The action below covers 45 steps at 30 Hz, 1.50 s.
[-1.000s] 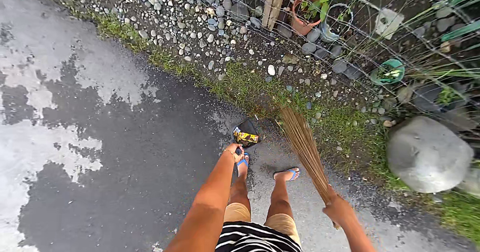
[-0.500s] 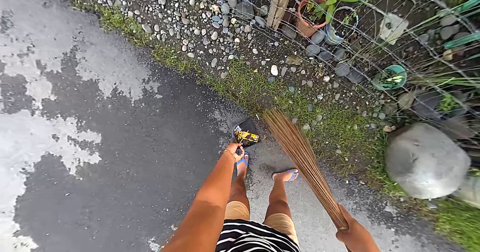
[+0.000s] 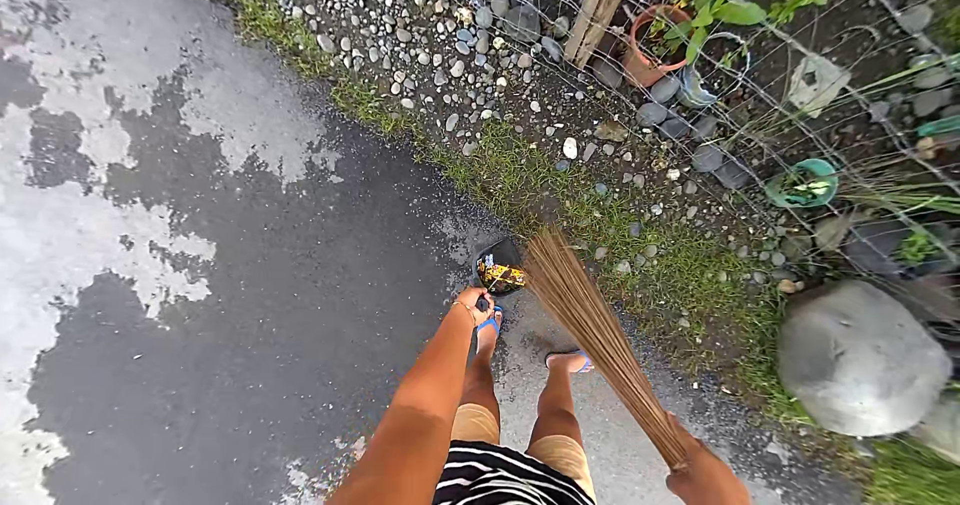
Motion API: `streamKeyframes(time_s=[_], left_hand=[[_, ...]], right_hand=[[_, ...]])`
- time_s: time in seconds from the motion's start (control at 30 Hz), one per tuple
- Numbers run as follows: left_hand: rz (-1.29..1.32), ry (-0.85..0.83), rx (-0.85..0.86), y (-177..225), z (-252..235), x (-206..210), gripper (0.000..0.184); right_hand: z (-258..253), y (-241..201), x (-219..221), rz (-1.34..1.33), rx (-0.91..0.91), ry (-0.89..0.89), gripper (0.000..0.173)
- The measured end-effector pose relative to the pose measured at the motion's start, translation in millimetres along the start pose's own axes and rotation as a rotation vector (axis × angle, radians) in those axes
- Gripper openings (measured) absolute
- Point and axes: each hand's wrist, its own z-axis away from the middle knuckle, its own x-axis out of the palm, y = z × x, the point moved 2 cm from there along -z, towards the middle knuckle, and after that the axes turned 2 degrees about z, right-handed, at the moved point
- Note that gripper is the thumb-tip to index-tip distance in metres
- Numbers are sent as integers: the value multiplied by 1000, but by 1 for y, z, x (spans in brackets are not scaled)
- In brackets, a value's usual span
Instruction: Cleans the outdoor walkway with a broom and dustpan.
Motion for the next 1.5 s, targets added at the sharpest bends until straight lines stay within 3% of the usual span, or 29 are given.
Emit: streamKeyframes(time_s=[0.17,0.33,0.6,0.73,0.83,0.9,1.0,1.13,1.27,1.4,1.5], left_hand=[[35,8,-2,0,-2,1,7],[28,8,-13,3,-4,-2,7],[-24,-6,-18,1,-5,-7,7],[-74,0,-24,-3,-6,-7,9],[-80,-3,-30,-5,-2,-6,10],[-65,-2,-32,-7,-1,-7,10],[-51,-8,-37,-6,-2,-14,7],[-53,-12,-23,-7,-4,-18,5],[-50,6,-20,-10,-5,-15,3],[-70,23,-20,-9,-3,-12,2],[-121,22,-24,-10,-4,-16,5]], right_hand=[[-52,-34,-20,49,31,121,103],[-77,-74,-4,307,-32,-12,103],[12,14,-13,32,20,40,104],[-41,29,-5,-63,107,189,106],[-96,11,1,-138,139,104,105],[-106,4,7,-122,112,3,106],[-72,12,23,-141,64,-85,107],[-2,48,19,-223,-2,-58,105],[12,71,11,-273,-18,-1,107],[-43,38,18,-268,63,73,108],[-79,-10,33,-234,54,-9,106]])
